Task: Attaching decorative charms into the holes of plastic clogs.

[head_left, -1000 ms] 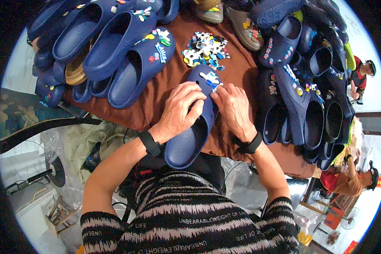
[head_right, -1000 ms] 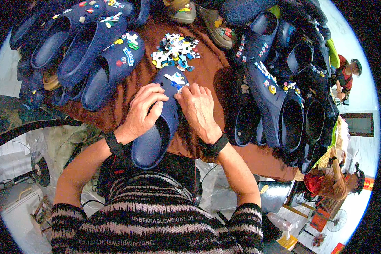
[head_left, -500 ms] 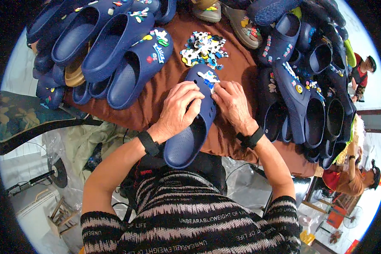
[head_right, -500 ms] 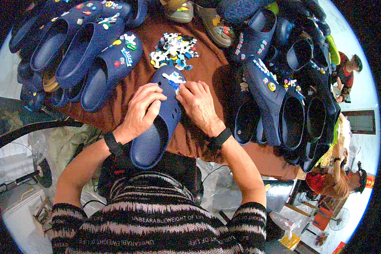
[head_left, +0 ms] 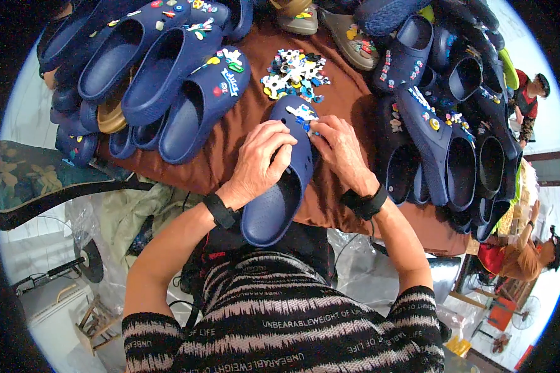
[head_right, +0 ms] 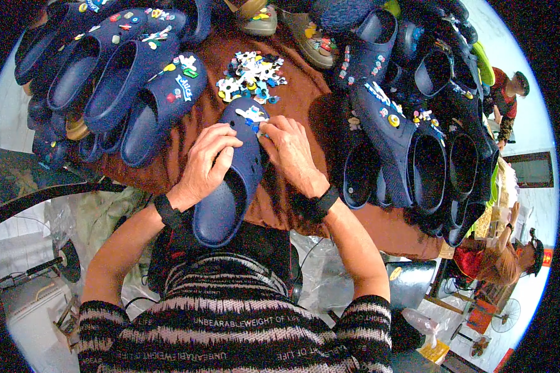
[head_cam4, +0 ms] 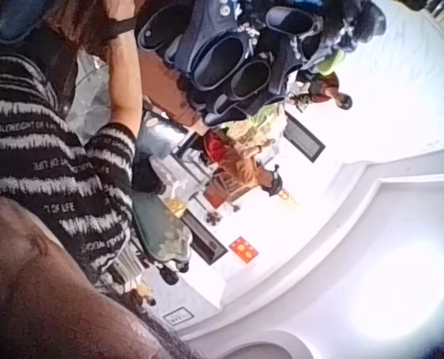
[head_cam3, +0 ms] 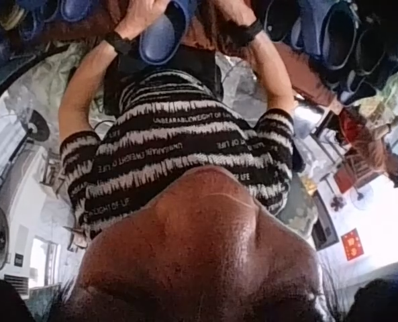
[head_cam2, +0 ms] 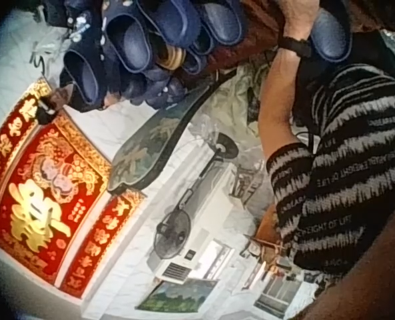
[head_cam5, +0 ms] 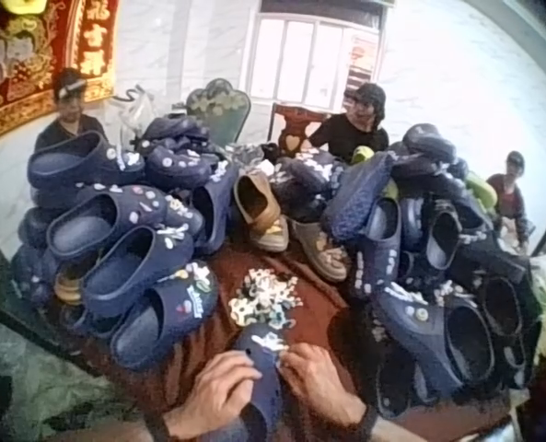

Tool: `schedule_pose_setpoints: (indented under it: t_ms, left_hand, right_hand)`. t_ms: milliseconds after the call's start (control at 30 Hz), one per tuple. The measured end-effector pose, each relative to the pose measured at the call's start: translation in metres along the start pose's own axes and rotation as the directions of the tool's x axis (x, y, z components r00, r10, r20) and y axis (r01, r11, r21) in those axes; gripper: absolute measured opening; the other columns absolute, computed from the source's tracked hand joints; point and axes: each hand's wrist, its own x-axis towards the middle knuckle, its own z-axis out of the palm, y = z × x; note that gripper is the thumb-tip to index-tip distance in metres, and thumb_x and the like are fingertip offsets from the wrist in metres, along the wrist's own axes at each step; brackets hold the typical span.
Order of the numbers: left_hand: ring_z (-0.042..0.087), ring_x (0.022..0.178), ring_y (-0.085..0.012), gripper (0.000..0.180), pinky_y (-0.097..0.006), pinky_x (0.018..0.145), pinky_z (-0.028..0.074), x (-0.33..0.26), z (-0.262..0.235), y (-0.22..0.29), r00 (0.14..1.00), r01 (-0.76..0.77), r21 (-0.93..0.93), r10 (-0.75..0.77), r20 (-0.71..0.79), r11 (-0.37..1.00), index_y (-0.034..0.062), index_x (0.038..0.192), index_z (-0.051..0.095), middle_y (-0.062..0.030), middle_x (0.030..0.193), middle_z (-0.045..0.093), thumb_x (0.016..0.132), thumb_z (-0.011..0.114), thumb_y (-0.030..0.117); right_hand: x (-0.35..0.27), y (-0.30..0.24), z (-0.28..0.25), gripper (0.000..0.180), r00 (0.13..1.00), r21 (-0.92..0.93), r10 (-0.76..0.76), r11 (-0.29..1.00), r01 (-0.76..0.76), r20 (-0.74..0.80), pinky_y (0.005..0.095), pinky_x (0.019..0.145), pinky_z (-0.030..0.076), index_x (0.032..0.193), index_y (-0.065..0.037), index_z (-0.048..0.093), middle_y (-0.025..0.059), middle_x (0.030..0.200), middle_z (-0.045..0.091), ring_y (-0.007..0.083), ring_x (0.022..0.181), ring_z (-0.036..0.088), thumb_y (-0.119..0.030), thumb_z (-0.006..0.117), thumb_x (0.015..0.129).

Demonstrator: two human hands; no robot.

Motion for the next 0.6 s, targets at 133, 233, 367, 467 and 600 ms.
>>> schedule_pose_setpoints:
  t_ms: [133,233,367,467,600]
  left_hand:
    - [0.059,0.112,-0.0339,0.012,-0.045,0.099,0.046,0.000,0.000,0.001,1.000,0.003,-0.005,-0.003,0.001,1.000,0.0029,0.096,0.067,-0.0136,0.106,0.065,0.092,0.060,0.012]
    - [0.059,0.112,-0.0339,0.012,-0.045,0.099,0.046,0.001,0.000,0.001,1.000,0.005,0.001,-0.005,0.007,1.000,0.0031,0.095,0.067,-0.0134,0.106,0.065,0.093,0.060,0.013]
    - [0.059,0.112,-0.0338,0.013,-0.045,0.099,0.046,0.001,-0.001,0.001,1.000,0.001,0.007,-0.001,0.008,1.000,0.0032,0.095,0.067,-0.0133,0.106,0.065,0.093,0.060,0.013]
    - [0.059,0.112,-0.0339,0.013,-0.045,0.100,0.046,0.001,-0.001,0.002,1.000,0.005,0.001,-0.005,0.017,1.000,0.0031,0.095,0.067,-0.0135,0.106,0.065,0.093,0.060,0.014]
    - [0.060,0.112,-0.0340,0.012,-0.045,0.100,0.046,-0.001,0.000,-0.001,1.000,-0.001,0.004,0.001,0.006,1.000,0.0030,0.096,0.067,-0.0136,0.106,0.065,0.092,0.061,0.013]
  right_hand:
    - [0.004,0.009,-0.002,0.022,0.995,-0.004,-0.098,0.995,0.098,-0.002,0.0438,0.093,0.046,0.109,-0.006,0.070,0.0108,0.111,0.065,0.0326,0.107,0.059,-0.013,0.070,0.089]
    - [0.005,0.014,-0.006,0.022,0.991,0.012,-0.133,0.991,0.133,0.013,0.0441,0.096,0.045,0.109,-0.007,0.070,0.0111,0.112,0.065,0.0329,0.109,0.059,-0.014,0.070,0.089]
    - [0.000,0.015,-0.001,0.025,0.997,0.070,-0.072,0.995,0.070,0.030,0.0446,0.096,0.045,0.113,-0.008,0.069,0.0118,0.114,0.063,0.0327,0.110,0.058,-0.016,0.071,0.089]
    - [-0.001,0.009,-0.004,0.025,0.999,0.007,-0.046,0.999,0.046,0.020,0.0447,0.094,0.046,0.112,-0.008,0.068,0.0116,0.114,0.062,0.0327,0.110,0.058,-0.020,0.071,0.090]
    - [0.011,-0.004,-0.014,0.027,0.993,-0.143,0.018,0.990,-0.002,0.113,0.0461,0.092,0.046,0.100,-0.007,0.064,0.0113,0.109,0.065,0.0342,0.104,0.060,-0.031,0.072,0.089]
